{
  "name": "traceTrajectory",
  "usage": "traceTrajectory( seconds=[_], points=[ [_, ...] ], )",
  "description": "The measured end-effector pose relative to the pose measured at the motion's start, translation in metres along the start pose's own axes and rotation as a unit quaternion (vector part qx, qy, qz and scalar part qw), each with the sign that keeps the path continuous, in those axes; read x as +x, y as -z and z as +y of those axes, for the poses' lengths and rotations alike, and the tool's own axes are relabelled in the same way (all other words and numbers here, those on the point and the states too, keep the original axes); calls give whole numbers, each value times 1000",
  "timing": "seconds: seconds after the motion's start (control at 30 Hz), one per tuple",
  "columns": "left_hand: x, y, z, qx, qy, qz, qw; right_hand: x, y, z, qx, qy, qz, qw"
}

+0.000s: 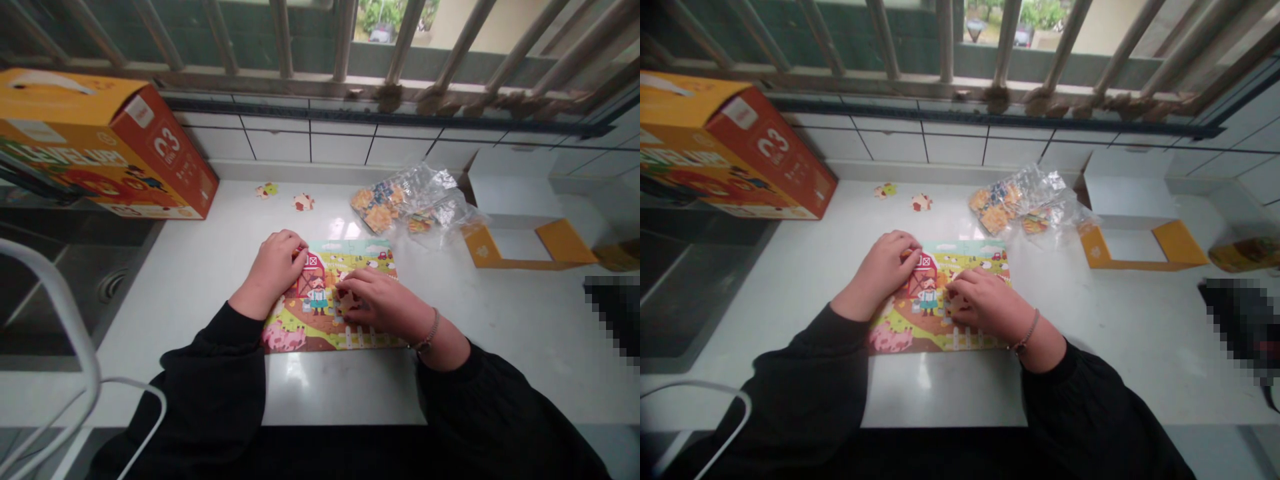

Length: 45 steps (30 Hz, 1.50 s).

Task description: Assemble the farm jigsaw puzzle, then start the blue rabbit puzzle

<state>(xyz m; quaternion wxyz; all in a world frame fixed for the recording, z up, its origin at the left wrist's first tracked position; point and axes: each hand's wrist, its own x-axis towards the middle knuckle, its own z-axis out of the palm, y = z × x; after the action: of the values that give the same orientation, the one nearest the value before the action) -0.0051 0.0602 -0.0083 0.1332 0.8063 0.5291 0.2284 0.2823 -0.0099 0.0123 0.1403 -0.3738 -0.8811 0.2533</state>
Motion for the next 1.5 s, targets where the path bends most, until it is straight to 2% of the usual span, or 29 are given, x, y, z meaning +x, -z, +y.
traceTrajectory(
  seconds=[0.23, 0.4, 0.47, 0.53, 0.63, 0.73, 0.9, 1.17, 1.3, 1.5],
  points=[
    [0, 3, 2, 2, -1, -6, 1000, -3, 0, 6, 19, -27, 31, 999],
    [0, 4, 3, -4, -5, -11, 1000, -11, 8, 21, 75, -104, 56, 990],
    [0, 4, 3, -4, -4, -9, 1000, -17, 15, 26, 145, -159, 54, 975],
    [0, 4, 3, -4, -2, -9, 1000, -24, 24, 28, 247, -208, 37, 946],
    [0, 4, 2, -2, -3, -12, 1000, -31, 32, 29, 346, -239, -15, 907],
    [1, 4, 1, 0, -4, -13, 1000, -32, 32, 30, 343, -255, -53, 902],
    [1, 3, 1, 3, -6, -15, 1000, -31, 23, 34, 252, -280, -52, 925],
    [1, 6, 4, 1, -5, -19, 1000, -33, 32, 29, 276, -236, -47, 931],
    [1, 7, 4, 1, -5, -19, 1000, -29, 29, 26, 263, -172, -12, 949],
    [1, 7, 5, 1, -7, -18, 1000, -24, 25, 21, 159, -58, 59, 984]
  ],
)
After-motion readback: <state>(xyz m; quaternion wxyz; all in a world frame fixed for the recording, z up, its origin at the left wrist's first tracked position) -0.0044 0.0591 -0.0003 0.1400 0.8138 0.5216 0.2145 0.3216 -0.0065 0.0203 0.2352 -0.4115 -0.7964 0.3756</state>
